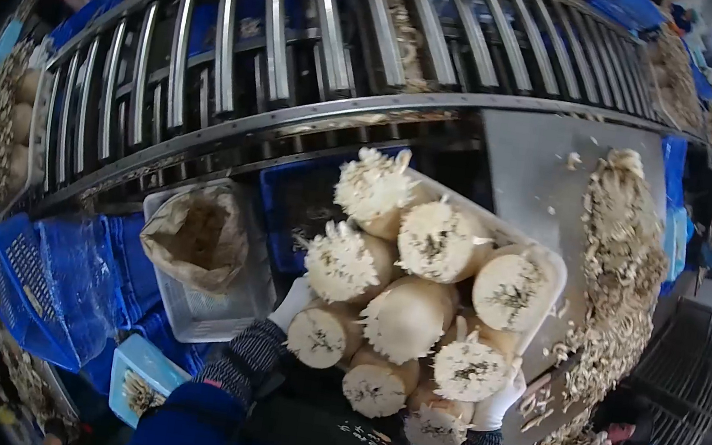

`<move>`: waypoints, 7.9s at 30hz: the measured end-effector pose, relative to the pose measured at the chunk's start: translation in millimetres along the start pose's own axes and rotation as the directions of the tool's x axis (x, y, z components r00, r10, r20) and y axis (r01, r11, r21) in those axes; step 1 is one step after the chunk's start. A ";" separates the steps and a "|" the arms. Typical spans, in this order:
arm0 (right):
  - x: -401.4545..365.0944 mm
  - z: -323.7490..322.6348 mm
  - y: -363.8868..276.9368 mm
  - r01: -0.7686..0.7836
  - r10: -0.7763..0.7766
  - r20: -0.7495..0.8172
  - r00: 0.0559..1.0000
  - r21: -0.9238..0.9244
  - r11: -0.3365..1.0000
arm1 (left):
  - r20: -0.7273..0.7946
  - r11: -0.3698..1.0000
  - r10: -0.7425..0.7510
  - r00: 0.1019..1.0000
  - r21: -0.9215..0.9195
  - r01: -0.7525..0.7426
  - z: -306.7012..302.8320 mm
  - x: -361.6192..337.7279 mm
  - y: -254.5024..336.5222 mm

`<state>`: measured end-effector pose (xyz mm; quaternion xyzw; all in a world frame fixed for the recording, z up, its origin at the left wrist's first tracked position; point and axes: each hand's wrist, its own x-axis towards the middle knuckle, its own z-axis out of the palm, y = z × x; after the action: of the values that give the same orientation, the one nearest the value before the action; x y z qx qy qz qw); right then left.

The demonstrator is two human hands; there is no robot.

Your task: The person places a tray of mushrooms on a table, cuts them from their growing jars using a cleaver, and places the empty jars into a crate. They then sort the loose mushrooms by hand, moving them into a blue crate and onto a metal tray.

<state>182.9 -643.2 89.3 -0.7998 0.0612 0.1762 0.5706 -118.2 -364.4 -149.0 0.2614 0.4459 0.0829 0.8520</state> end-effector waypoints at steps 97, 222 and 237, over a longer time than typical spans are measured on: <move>119.0 -203.6 94.5 -0.025 0.027 0.045 0.999 -0.056 0.998 | 0.428 0.775 -0.157 0.890 0.612 -0.158 539.0 -22.6 -169.4; 159.4 -281.2 101.1 -0.225 0.013 0.313 0.950 0.650 0.726 | 0.427 0.978 -0.162 0.890 0.191 0.087 521.3 31.8 -207.2; 128.0 -261.8 77.4 0.297 -0.291 0.074 0.954 -0.093 0.950 | 0.356 0.864 -0.292 0.888 0.496 0.085 562.6 -24.2 -196.5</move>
<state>334.4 -901.1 50.3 -0.8228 -0.0846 0.1157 0.5500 301.4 -749.4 28.3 0.4245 0.2827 -0.1707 0.8431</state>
